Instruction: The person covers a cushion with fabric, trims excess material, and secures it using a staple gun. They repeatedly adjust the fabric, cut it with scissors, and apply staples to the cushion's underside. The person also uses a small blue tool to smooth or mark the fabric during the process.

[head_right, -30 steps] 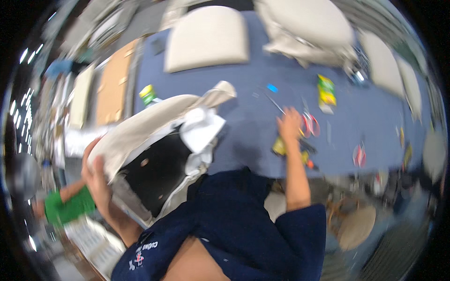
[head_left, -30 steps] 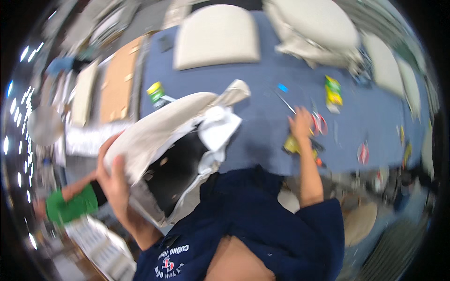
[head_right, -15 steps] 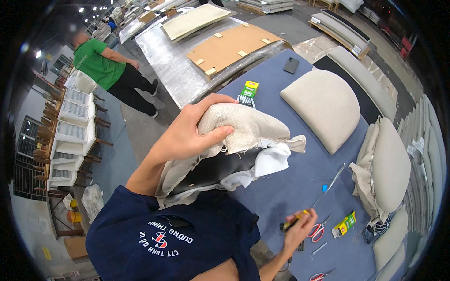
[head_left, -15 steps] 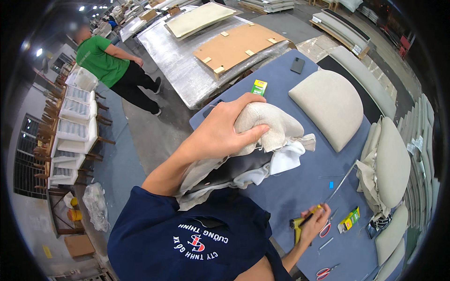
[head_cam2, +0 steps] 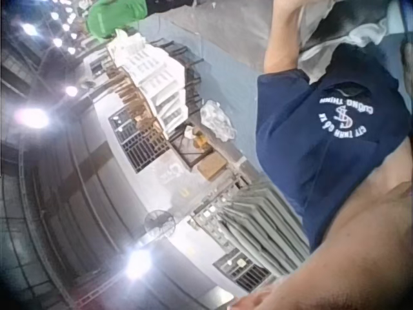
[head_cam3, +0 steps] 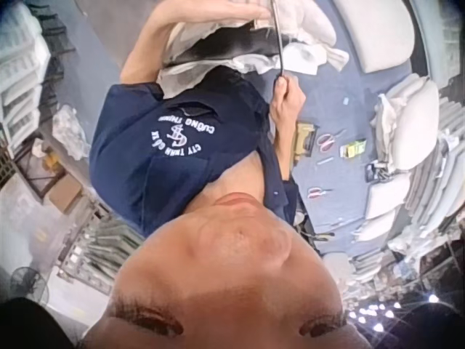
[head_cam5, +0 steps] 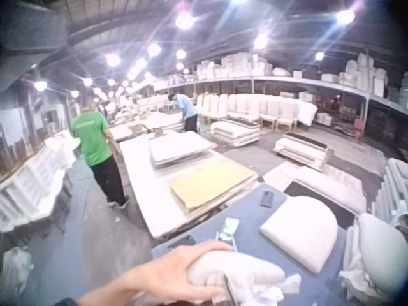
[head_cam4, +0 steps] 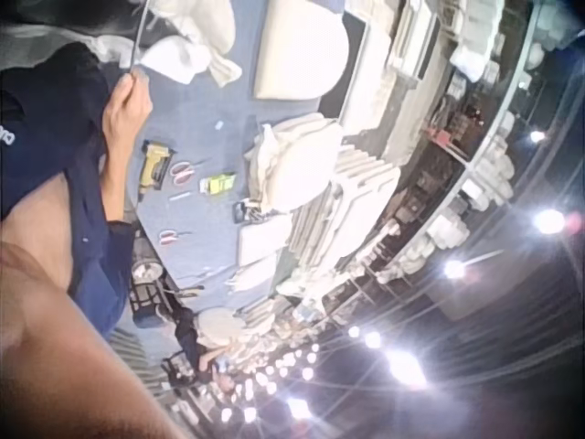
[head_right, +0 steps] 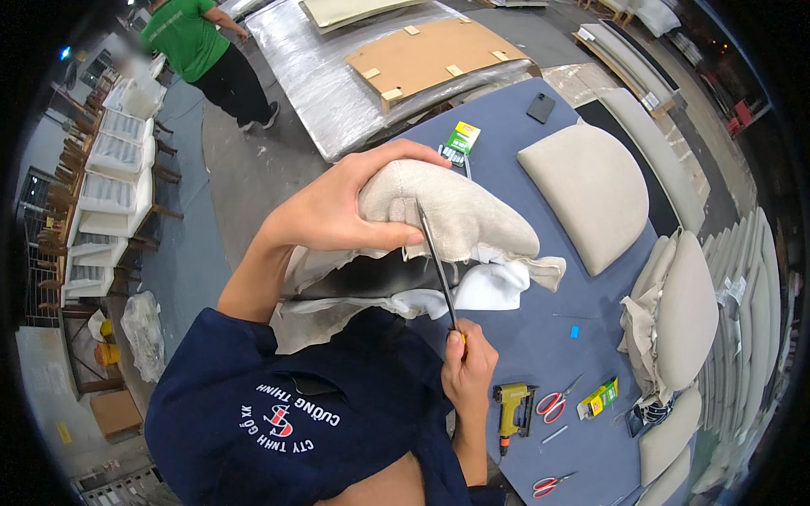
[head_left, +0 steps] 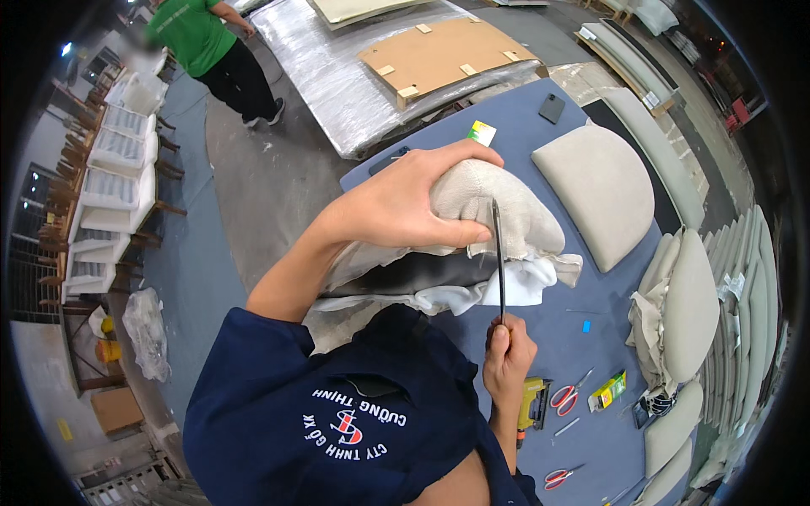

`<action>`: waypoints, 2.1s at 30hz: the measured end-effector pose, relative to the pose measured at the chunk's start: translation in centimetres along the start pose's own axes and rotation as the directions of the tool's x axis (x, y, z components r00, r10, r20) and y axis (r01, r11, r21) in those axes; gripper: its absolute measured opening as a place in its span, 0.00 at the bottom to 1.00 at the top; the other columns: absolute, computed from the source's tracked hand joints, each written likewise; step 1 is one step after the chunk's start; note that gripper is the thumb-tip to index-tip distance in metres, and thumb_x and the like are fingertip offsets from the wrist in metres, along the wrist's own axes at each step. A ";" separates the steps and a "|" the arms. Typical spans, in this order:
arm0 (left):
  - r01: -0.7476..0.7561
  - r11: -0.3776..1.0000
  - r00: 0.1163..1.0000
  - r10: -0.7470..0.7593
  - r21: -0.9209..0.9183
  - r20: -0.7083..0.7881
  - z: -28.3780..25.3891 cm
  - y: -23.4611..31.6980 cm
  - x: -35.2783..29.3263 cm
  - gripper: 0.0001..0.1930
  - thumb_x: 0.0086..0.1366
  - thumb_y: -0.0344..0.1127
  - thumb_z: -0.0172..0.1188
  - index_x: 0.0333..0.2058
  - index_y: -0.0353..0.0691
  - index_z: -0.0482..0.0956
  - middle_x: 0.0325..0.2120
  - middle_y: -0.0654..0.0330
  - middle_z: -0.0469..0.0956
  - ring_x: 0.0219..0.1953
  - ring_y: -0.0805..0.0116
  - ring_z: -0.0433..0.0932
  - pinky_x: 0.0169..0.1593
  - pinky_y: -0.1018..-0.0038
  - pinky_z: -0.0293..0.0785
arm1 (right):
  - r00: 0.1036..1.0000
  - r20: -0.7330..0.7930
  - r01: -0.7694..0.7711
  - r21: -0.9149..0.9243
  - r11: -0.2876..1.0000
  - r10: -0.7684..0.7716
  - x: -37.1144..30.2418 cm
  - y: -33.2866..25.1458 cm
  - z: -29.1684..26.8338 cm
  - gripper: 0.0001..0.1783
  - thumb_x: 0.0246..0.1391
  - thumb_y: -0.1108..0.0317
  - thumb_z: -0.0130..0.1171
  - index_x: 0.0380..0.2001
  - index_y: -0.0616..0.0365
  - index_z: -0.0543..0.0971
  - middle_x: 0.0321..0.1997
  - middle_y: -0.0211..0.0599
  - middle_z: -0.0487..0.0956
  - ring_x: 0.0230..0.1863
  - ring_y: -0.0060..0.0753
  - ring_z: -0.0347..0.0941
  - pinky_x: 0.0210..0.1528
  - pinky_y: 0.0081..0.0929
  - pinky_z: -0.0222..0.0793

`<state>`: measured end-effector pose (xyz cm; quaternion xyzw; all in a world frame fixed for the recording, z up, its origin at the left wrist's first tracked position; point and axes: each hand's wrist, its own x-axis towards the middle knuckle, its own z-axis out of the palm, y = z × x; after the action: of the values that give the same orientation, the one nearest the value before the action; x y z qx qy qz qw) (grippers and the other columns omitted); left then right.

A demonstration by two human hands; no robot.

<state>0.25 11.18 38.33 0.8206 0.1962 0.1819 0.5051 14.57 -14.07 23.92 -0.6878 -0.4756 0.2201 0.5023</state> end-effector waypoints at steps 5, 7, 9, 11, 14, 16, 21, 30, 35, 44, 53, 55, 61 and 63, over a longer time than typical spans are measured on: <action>-0.020 1.000 1.000 0.020 -0.002 -0.002 -0.1 -0.3 0.4 0.34 0.52 0.30 0.71 0.60 0.37 0.74 0.51 0.56 0.80 0.52 0.68 0.78 0.58 0.70 0.74 | 0.999 0.031 0.028 -0.018 0.999 -0.028 0.8 0.2 0.7 0.10 0.68 0.69 0.53 0.36 0.64 0.78 0.25 0.44 0.75 0.22 0.42 0.71 0.29 0.33 0.67; -0.026 1.000 1.000 0.026 -0.017 -0.002 -0.1 -0.5 0.7 0.34 0.52 0.29 0.70 0.60 0.37 0.74 0.50 0.56 0.80 0.51 0.68 0.79 0.57 0.70 0.75 | 0.999 0.034 0.016 -0.010 1.000 -0.015 1.0 0.2 0.7 0.10 0.68 0.68 0.53 0.36 0.65 0.78 0.25 0.44 0.74 0.22 0.42 0.70 0.29 0.33 0.67; -0.018 0.999 1.000 0.018 -0.049 0.002 -0.2 -0.5 1.0 0.34 0.52 0.29 0.70 0.60 0.37 0.74 0.50 0.56 0.80 0.50 0.68 0.80 0.56 0.70 0.76 | 1.000 0.029 -0.003 0.008 1.000 0.003 1.2 0.0 0.9 0.11 0.69 0.67 0.52 0.35 0.65 0.78 0.25 0.44 0.74 0.22 0.41 0.70 0.29 0.33 0.66; -0.021 0.998 1.000 0.021 -0.062 0.002 -0.2 -0.6 1.3 0.34 0.52 0.29 0.70 0.60 0.37 0.74 0.50 0.56 0.80 0.50 0.68 0.80 0.55 0.71 0.77 | 0.998 0.047 -0.049 0.033 0.998 0.048 1.1 -0.2 0.9 0.13 0.70 0.66 0.51 0.34 0.65 0.78 0.24 0.43 0.74 0.22 0.40 0.70 0.28 0.32 0.66; -0.043 0.999 0.999 0.042 -0.028 -0.012 0.0 -0.9 1.8 0.34 0.51 0.29 0.70 0.60 0.37 0.74 0.51 0.56 0.80 0.50 0.68 0.80 0.54 0.71 0.77 | 0.994 0.069 -0.091 0.061 0.994 0.086 1.0 -1.0 0.7 0.16 0.71 0.63 0.49 0.34 0.64 0.77 0.24 0.42 0.73 0.22 0.37 0.70 0.28 0.32 0.65; -0.053 0.999 0.999 0.053 0.002 -0.012 0.1 -1.0 2.1 0.34 0.51 0.30 0.71 0.60 0.37 0.74 0.51 0.55 0.80 0.50 0.68 0.80 0.55 0.71 0.77 | 0.991 0.076 -0.117 0.074 0.990 0.111 1.0 -1.7 0.6 0.17 0.72 0.62 0.48 0.33 0.64 0.77 0.23 0.41 0.72 0.22 0.36 0.69 0.28 0.32 0.65; -0.146 0.989 0.989 0.146 -0.015 0.006 -0.2 -1.6 2.3 0.33 0.53 0.35 0.72 0.59 0.36 0.74 0.52 0.54 0.80 0.51 0.68 0.80 0.55 0.71 0.76 | 0.972 0.104 -0.220 0.087 0.972 0.211 0.6 -3.1 0.2 0.19 0.73 0.60 0.47 0.32 0.64 0.76 0.20 0.40 0.71 0.20 0.34 0.69 0.27 0.32 0.64; -0.004 0.996 0.996 0.012 0.090 -0.092 1.0 -0.5 3.1 0.29 0.59 0.44 0.73 0.55 0.34 0.76 0.39 0.55 0.85 0.41 0.71 0.82 0.48 0.72 0.78 | 0.936 0.121 -0.336 0.018 0.942 0.331 0.4 -6.6 -1.2 0.20 0.73 0.60 0.46 0.31 0.64 0.74 0.19 0.44 0.70 0.19 0.39 0.68 0.27 0.34 0.64; -0.009 0.988 0.993 0.027 0.153 -0.116 1.0 -0.6 3.4 0.26 0.61 0.42 0.71 0.53 0.33 0.77 0.37 0.56 0.85 0.39 0.73 0.81 0.45 0.74 0.78 | 0.965 0.064 -0.252 -0.025 0.967 0.253 1.1 -5.6 -0.4 0.19 0.73 0.60 0.47 0.31 0.64 0.73 0.19 0.46 0.68 0.19 0.41 0.67 0.26 0.35 0.64; -0.046 0.992 0.967 0.073 0.113 -0.244 2.0 -1.6 3.3 0.22 0.61 0.48 0.68 0.48 0.41 0.80 0.29 0.53 0.85 0.33 0.53 0.86 0.40 0.65 0.78 | 0.995 0.093 -0.087 0.635 0.767 0.036 4.8 2.3 10.7 0.26 0.75 0.55 0.44 0.24 0.60 0.69 0.17 0.30 0.69 0.16 0.20 0.63 0.20 0.23 0.58; -0.038 0.990 0.971 0.068 0.134 -0.228 1.7 -1.3 2.8 0.22 0.64 0.42 0.68 0.52 0.36 0.78 0.36 0.54 0.84 0.38 0.66 0.82 0.44 0.70 0.77 | 0.906 0.398 -0.284 0.821 0.494 -0.141 7.1 4.5 11.1 0.32 0.76 0.48 0.40 0.22 0.61 0.70 0.15 0.28 0.69 0.13 0.20 0.63 0.17 0.22 0.58; -0.037 0.987 0.969 0.074 0.156 -0.236 1.8 -1.3 2.8 0.22 0.64 0.43 0.67 0.52 0.36 0.78 0.37 0.54 0.84 0.39 0.66 0.82 0.45 0.70 0.77 | 0.985 0.105 0.048 0.600 0.799 -0.139 7.5 3.5 11.2 0.34 0.75 0.43 0.40 0.22 0.60 0.71 0.14 0.30 0.69 0.13 0.21 0.63 0.16 0.22 0.57; -0.051 0.972 0.951 0.118 0.230 -0.287 2.0 -2.1 3.7 0.25 0.63 0.51 0.67 0.51 0.39 0.79 0.32 0.48 0.85 0.37 0.48 0.85 0.44 0.63 0.78 | 0.784 0.577 -0.541 0.816 0.205 -0.230 7.5 4.1 11.5 0.37 0.71 0.35 0.42 0.24 0.60 0.70 0.12 0.30 0.64 0.10 0.21 0.57 0.13 0.22 0.55; -0.049 0.958 0.938 0.141 0.283 -0.316 2.3 -2.2 3.7 0.26 0.63 0.52 0.67 0.51 0.39 0.79 0.32 0.47 0.85 0.37 0.47 0.85 0.44 0.62 0.78 | 0.743 0.566 -0.575 0.813 0.093 -0.357 7.6 4.2 12.2 0.38 0.70 0.34 0.41 0.23 0.60 0.70 0.12 0.30 0.63 0.11 0.20 0.57 0.13 0.21 0.53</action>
<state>4.27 12.18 35.75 0.8479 0.2613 0.3135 0.3383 10.30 -1.71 16.60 -0.0757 -0.2805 0.7429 0.6030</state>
